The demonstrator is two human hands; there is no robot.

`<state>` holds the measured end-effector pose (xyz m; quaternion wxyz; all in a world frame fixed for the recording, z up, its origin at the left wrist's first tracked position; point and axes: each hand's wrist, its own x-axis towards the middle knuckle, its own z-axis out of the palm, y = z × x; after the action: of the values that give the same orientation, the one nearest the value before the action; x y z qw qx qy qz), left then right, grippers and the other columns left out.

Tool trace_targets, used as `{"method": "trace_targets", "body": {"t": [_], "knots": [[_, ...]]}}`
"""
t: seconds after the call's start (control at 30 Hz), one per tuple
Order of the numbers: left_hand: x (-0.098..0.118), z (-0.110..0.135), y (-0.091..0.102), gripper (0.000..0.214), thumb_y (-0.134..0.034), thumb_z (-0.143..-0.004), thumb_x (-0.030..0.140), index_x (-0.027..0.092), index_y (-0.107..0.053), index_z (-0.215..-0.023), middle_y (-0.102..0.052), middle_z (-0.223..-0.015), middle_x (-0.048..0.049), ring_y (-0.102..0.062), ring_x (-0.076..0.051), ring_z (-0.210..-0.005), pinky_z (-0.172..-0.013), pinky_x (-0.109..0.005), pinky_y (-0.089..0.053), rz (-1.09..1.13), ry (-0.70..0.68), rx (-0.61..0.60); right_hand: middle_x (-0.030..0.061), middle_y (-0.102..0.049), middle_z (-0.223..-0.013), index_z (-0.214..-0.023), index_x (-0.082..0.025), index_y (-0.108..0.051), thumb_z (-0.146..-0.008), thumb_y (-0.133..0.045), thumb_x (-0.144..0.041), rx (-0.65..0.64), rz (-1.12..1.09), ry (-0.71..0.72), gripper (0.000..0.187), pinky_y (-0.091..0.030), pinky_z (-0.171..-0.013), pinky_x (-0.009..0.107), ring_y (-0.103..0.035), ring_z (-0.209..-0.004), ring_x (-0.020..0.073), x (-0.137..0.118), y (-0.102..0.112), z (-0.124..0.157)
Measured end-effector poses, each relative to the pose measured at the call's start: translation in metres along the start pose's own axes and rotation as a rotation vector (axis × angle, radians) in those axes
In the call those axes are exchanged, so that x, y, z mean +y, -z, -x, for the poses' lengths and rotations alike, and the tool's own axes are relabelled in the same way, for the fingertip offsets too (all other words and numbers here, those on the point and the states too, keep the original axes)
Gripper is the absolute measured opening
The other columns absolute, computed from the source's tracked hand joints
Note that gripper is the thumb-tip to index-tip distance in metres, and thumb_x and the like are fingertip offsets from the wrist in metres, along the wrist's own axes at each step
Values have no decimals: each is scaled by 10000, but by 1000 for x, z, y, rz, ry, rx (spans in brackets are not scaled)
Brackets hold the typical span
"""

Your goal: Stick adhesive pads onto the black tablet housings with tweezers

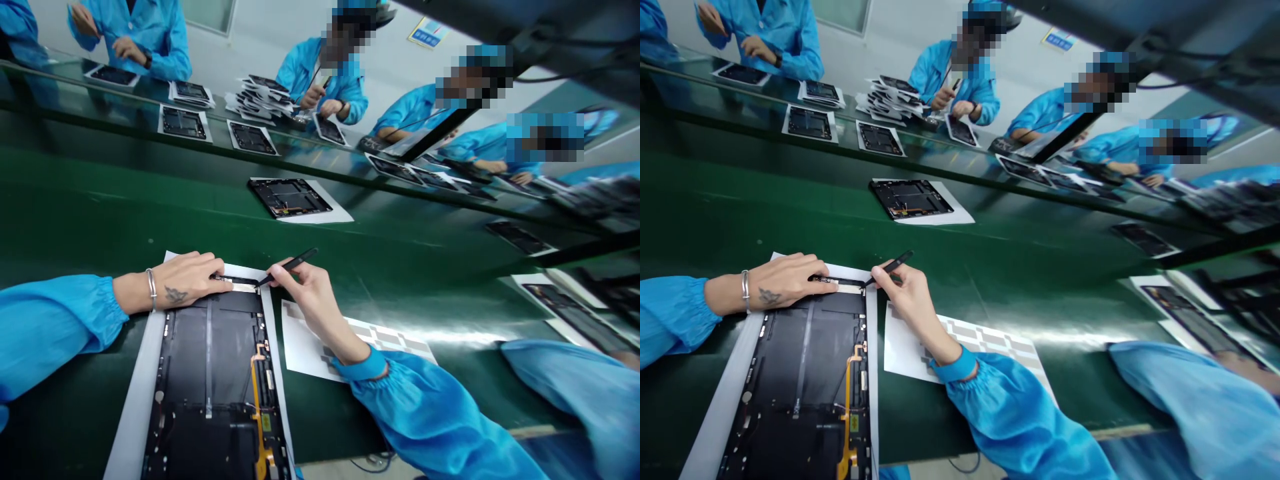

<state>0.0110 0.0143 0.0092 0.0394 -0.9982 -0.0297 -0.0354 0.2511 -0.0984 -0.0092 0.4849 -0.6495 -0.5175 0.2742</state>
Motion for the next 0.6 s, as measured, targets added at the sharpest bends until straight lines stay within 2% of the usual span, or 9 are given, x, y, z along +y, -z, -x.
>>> {"method": "trace_targets", "body": {"t": [0.13, 0.2, 0.27, 0.33, 0.43, 0.5, 0.6], "knots": [[6, -13, 8, 358, -472, -999, 188, 274, -603, -1320, -619, -1031, -85, -545, -194, -794, -612, -307, -376, -70, 27, -106, 65, -711, -831, -808, -189, -713, -839, -670, -554, 110, -23, 91, 370, -552, -706, 353, -682, -760, 219, -5, 9, -5], [13, -24, 10, 417, -474, -1002, 204, 338, -543, -1391, -612, -1013, -80, -555, -203, -800, -585, -300, -361, -119, 55, -144, 83, -712, -938, -831, -196, -710, -880, -643, -510, 86, 28, 213, 325, -552, -740, 349, -685, -872, 231, -16, 11, -5], [21, -33, 9, 491, -469, -1006, 199, 401, -463, -1454, -614, -1035, -82, -575, -219, -831, -578, -295, -362, -160, 89, -170, 87, -713, -995, -873, -203, -696, -935, -591, -442, 7, 92, 334, 268, -545, -785, 341, -678, -951, 230, -28, 11, -5], [27, -37, 6, 527, -454, -1009, 183, 413, -424, -1483, -622, -1073, -94, -594, -239, -865, -593, -302, -385, -186, 118, -172, 64, -721, -918, -937, -208, -663, -972, -540, -361, -99, 165, 418, 200, -535, -784, 323, -684, -880, 204, -39, 7, -6], [23, -28, -1, 484, -465, -993, 160, 308, -496, -1452, -650, -1079, -117, -613, -254, -906, -662, -330, -444, -145, 119, -119, 26, -694, -779, -982, -206, -622, -978, -499, -240, -292, 319, 504, 128, -499, -682, 278, -646, -690, 164, -46, -2, -12], [12, -14, -6, 422, -481, -961, 123, 234, -592, -1353, -681, -1089, -107, -628, -236, -950, -752, -328, -483, -4, 103, -52, 42, -689, -805, -942, -198, -626, -966, -487, -181, -431, 408, 559, 142, -473, -659, 269, -632, -694, 164, -43, -8, -18], [-7, 6, -13, 435, -440, -886, 13, 200, -665, -1208, -709, -1178, -56, -640, -186, -1094, -919, -278, -494, 305, 108, 80, 61, -669, -840, -878, -184, -639, -929, -510, -118, -571, 497, 592, 154, -452, -664, 270, -618, -735, 172, -35, -17, -25]]}}
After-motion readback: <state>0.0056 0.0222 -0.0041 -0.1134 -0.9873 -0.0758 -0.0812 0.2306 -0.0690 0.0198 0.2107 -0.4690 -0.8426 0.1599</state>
